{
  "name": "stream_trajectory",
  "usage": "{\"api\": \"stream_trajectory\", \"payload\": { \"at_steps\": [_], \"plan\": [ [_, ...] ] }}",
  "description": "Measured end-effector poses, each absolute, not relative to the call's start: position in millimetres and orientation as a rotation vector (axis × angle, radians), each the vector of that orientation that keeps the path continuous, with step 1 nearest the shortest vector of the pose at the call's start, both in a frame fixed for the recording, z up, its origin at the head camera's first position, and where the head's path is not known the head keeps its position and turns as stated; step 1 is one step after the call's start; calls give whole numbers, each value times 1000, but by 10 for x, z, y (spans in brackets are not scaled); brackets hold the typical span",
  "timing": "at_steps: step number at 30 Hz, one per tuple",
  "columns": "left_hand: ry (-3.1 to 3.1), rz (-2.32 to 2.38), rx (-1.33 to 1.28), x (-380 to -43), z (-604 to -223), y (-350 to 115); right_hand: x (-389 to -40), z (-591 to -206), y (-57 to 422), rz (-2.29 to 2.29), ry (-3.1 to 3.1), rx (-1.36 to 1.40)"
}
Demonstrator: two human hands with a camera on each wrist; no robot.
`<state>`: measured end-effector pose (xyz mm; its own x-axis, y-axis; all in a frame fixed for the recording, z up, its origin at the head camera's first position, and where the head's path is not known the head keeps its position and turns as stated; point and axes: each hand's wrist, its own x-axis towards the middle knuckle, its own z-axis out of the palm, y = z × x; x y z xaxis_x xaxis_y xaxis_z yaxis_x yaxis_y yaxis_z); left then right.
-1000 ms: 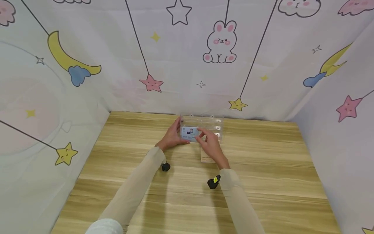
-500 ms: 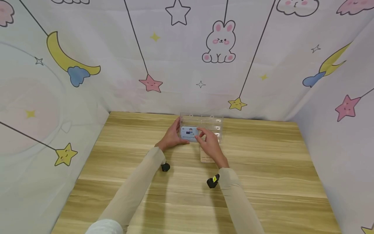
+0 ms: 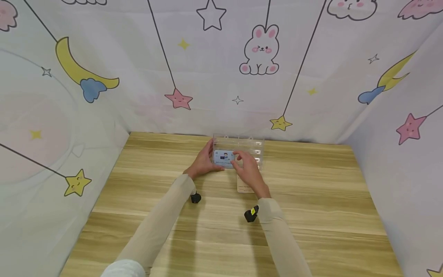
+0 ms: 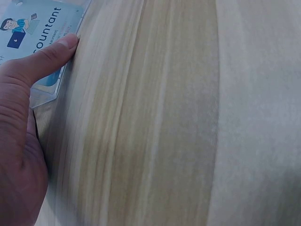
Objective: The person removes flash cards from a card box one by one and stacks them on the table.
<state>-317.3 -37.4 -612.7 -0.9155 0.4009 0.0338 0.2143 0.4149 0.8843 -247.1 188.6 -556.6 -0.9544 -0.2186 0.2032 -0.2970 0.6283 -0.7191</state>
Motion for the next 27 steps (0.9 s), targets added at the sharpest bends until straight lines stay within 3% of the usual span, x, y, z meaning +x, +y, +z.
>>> {"api": "stream_trajectory", "payload": {
  "at_steps": [27],
  "plan": [
    [2488, 1516, 600, -3178, -6174, -407, -2508, -5615, 1790, 1407, -2684, 505]
  ]
}}
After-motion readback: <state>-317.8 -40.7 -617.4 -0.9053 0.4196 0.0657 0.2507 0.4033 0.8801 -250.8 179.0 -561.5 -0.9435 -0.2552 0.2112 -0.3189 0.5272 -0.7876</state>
